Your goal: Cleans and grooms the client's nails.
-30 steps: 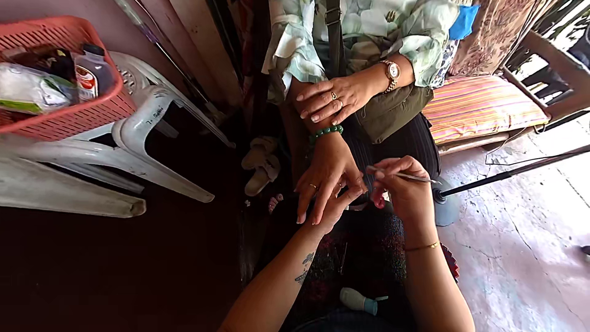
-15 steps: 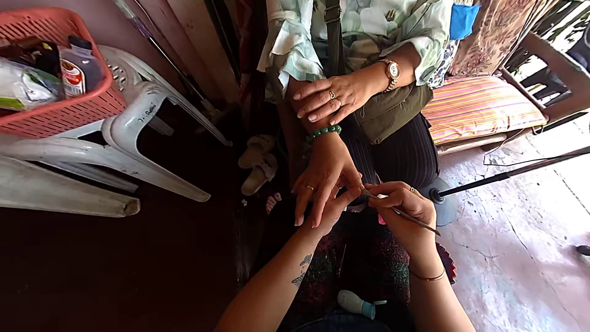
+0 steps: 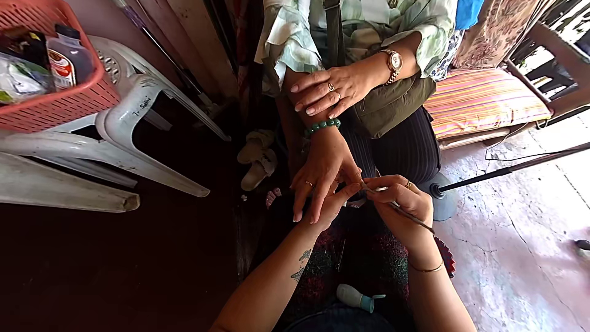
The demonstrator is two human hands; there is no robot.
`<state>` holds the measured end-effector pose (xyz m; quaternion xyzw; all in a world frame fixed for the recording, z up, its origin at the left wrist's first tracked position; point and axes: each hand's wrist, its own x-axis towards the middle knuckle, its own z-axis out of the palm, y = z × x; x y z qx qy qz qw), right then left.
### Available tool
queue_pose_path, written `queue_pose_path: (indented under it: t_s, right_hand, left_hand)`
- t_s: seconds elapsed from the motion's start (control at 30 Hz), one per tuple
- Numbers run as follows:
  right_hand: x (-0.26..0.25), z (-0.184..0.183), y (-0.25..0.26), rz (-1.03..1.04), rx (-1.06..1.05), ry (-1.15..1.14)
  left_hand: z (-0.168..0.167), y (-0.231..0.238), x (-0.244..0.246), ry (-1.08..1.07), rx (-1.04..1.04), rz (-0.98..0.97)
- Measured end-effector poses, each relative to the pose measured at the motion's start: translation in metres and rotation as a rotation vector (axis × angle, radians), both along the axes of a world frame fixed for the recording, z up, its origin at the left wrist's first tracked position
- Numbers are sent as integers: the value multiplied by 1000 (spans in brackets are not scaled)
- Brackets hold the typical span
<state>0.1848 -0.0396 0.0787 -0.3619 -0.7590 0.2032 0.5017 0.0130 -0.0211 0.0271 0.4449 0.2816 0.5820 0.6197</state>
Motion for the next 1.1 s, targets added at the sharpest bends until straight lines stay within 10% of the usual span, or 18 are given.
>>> queue_pose_path:
  t_s: [0.6,0.83,1.0,1.1]
  right_hand:
    - [8,9,1,51,-9,-77]
    - [-35,17,10,231,-205,643]
    - [-50,20,48,-17,-44,610]
    - [-46,31,39,173,-239,758]
  left_hand:
    - [-4,1,1,-1,26,2]
    - [-7,3,6,-117,-63,125]
    - [-6,6,7,-252,-133,133]
    - [-8,7,4,-334,-120,71]
